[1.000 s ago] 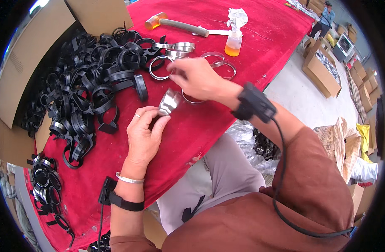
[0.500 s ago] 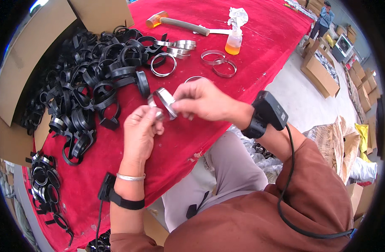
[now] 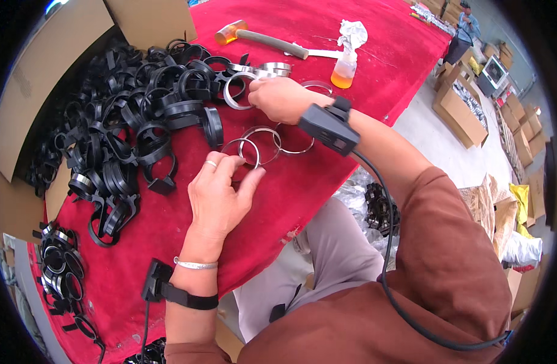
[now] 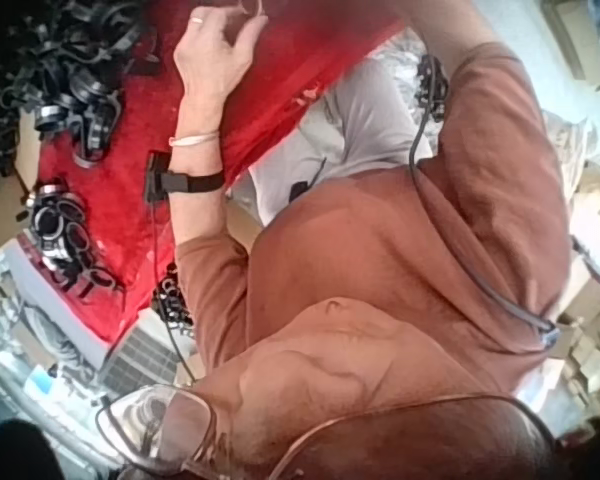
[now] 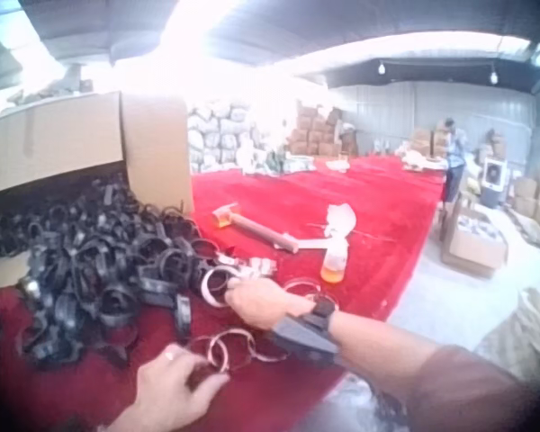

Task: Assembling circular metal clamps onto black plastic rings at a workstation.

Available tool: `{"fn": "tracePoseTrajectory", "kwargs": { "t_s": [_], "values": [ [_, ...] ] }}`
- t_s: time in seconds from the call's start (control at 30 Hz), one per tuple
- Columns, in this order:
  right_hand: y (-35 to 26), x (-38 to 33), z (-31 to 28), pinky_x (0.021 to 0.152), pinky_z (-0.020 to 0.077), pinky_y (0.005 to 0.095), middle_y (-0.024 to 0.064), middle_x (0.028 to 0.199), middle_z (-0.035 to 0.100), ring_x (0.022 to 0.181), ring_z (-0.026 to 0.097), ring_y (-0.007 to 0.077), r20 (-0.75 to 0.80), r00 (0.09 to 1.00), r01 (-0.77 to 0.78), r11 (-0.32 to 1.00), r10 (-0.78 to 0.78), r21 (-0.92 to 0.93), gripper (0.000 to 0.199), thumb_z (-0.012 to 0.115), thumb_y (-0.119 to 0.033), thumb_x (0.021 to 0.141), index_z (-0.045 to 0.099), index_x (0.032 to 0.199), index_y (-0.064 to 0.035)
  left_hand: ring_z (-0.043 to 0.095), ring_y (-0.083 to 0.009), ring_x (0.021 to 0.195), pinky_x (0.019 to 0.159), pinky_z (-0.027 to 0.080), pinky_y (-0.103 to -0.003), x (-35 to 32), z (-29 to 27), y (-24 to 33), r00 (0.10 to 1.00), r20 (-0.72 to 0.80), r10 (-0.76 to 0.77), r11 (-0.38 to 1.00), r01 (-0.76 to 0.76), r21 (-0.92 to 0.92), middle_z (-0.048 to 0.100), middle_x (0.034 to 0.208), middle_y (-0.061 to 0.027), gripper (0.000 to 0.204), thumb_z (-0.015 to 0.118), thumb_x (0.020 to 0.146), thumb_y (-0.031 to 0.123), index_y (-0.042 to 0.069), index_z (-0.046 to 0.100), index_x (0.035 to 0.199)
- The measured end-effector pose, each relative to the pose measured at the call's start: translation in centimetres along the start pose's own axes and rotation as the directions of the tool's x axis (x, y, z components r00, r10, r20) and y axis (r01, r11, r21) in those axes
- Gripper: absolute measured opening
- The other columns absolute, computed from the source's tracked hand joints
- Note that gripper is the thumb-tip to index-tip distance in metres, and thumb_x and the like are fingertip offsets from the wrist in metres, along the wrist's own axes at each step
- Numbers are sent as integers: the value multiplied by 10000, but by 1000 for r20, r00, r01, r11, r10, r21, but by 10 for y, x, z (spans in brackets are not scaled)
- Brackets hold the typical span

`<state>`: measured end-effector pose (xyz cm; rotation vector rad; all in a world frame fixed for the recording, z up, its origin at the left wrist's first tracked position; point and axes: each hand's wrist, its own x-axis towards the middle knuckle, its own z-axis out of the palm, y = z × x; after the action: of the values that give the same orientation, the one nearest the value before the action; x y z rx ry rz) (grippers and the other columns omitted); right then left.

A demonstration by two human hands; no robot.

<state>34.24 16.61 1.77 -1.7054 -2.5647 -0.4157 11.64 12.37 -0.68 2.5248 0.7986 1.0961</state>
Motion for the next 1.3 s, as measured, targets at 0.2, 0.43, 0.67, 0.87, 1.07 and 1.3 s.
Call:
{"fn": "tracePoseTrajectory", "kwargs": {
  "t_s": [0.2, 0.43, 0.67, 0.87, 1.07, 1.3],
  "values": [
    [-56, -31, -40, 586, 513, 211, 54, 799, 662, 666, 612, 70, 108, 955, -140, 96, 277, 985, 169, 617, -105, 874, 649, 984, 19, 566, -71, 698, 617, 485, -212, 3, 5, -10, 917, -166, -363, 770, 195, -608, 585, 907, -48, 141, 562, 887, 33, -26, 594, 1011],
    [-34, -56, -45, 582, 471, 237, 66, 803, 643, 662, 587, 110, 9, 925, -121, 270, 381, 955, 183, 589, -69, 868, 639, 1027, 7, 594, -118, 741, 662, 490, -243, 5, -8, -13, 955, -63, -289, 858, 229, -460, 587, 884, -56, 138, 510, 904, 15, -19, 594, 1008],
    [36, -33, -1, 737, 486, 376, 165, 857, 620, 816, 609, 314, -434, 804, -221, 881, 408, 419, 235, 627, -159, 799, 652, 970, -1, 600, -270, 898, 778, 490, -327, 9, 2, -2, 998, -16, -57, 992, 58, 109, 562, 1059, -94, 305, 597, 819, 46, 51, 602, 1123],
    [52, -20, -8, 703, 505, 341, 137, 800, 653, 763, 638, 235, -218, 901, -224, 833, 375, 507, 158, 613, -100, 807, 647, 902, 21, 609, -210, 832, 715, 501, -300, 11, 6, -14, 983, -186, -13, 999, 5, -42, 592, 1018, -112, 259, 591, 842, 32, 8, 596, 1100],
    [-62, -48, -41, 636, 490, 262, 57, 787, 628, 723, 596, 90, -251, 939, 67, 591, 234, 804, 86, 589, -58, 852, 601, 920, -7, 561, -74, 698, 615, 474, -215, 5, 3, -8, 918, 132, -373, 483, 313, -818, 619, 840, -45, 160, 544, 907, 58, -14, 591, 1041],
    [19, -64, -39, 716, 481, 293, 89, 902, 614, 816, 603, 181, -264, 860, -244, 805, 438, 540, 163, 591, -50, 843, 612, 1004, -29, 501, -63, 722, 655, 424, -195, 15, -7, -19, 969, -65, -238, 855, 178, -487, 546, 860, 2, 164, 513, 913, 35, -14, 596, 1045]
  ]
}}
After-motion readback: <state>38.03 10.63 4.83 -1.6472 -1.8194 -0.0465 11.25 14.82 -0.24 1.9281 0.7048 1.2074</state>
